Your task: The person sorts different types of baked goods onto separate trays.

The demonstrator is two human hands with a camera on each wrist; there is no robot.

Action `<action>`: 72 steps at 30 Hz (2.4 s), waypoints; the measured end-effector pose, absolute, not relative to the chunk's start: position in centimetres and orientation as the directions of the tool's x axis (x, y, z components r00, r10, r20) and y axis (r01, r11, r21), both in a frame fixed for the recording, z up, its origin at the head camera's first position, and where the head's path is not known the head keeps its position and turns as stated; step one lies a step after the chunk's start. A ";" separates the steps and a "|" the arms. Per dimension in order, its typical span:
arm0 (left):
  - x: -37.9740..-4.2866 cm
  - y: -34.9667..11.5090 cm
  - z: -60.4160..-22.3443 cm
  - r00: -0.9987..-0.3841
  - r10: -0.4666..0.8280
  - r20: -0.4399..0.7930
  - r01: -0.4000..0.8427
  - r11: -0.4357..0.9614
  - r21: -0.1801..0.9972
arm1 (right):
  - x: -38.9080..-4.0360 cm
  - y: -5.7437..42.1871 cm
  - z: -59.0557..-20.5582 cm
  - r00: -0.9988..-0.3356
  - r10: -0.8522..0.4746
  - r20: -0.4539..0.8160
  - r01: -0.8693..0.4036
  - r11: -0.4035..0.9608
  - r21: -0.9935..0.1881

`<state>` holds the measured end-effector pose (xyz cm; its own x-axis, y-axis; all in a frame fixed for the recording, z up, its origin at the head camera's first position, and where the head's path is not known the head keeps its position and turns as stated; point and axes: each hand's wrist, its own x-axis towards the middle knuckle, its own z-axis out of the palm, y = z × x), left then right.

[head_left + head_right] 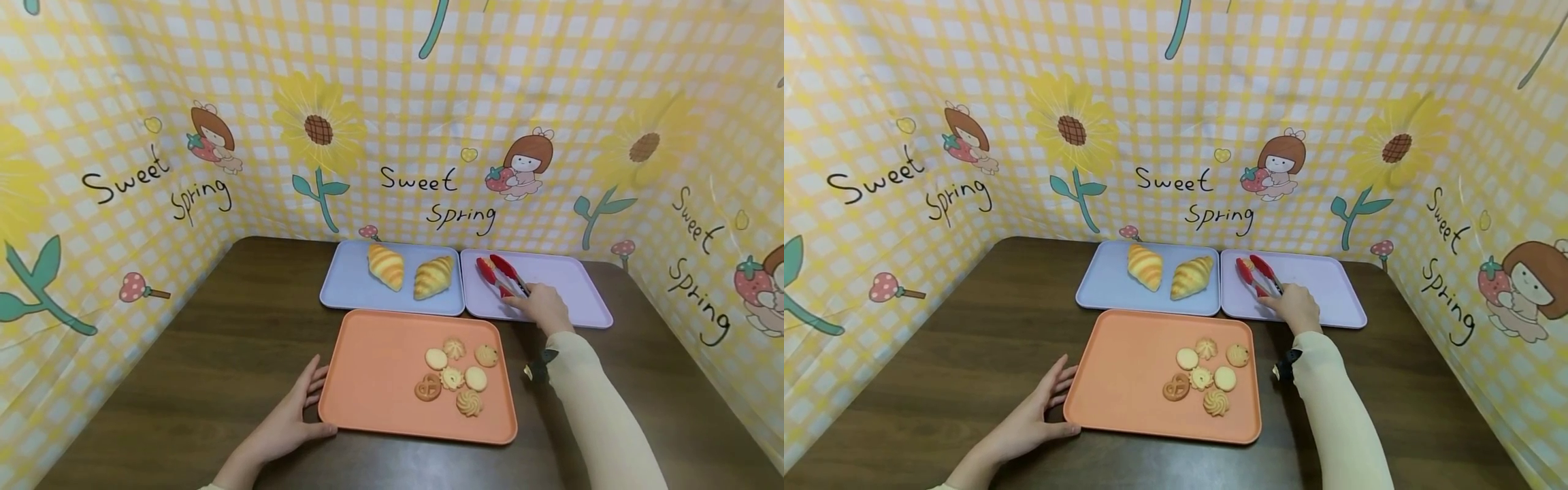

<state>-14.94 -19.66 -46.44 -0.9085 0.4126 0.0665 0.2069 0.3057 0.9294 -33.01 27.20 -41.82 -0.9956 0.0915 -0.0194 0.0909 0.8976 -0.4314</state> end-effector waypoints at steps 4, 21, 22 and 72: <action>-14.9 -19.7 -46.6 -0.905 0.420 0.065 0.210 0.308 0.928 | -32.9 27.2 -42.1 -0.995 0.094 -0.024 0.095 0.889 -0.447; -14.9 -19.8 -46.4 -0.906 0.420 0.053 0.205 0.327 0.922 | -31.0 26.7 -41.2 -0.998 0.032 0.063 0.005 0.919 -0.394; -14.9 -19.8 -46.4 -0.906 0.419 0.051 0.204 0.329 0.922 | -30.7 26.6 -41.2 -0.997 0.024 0.071 -0.006 0.920 -0.391; -14.9 -19.6 -46.3 -0.911 0.409 0.041 0.194 0.339 0.920 | -17.1 25.8 -41.4 -0.986 -0.164 -0.020 -0.143 0.910 -0.388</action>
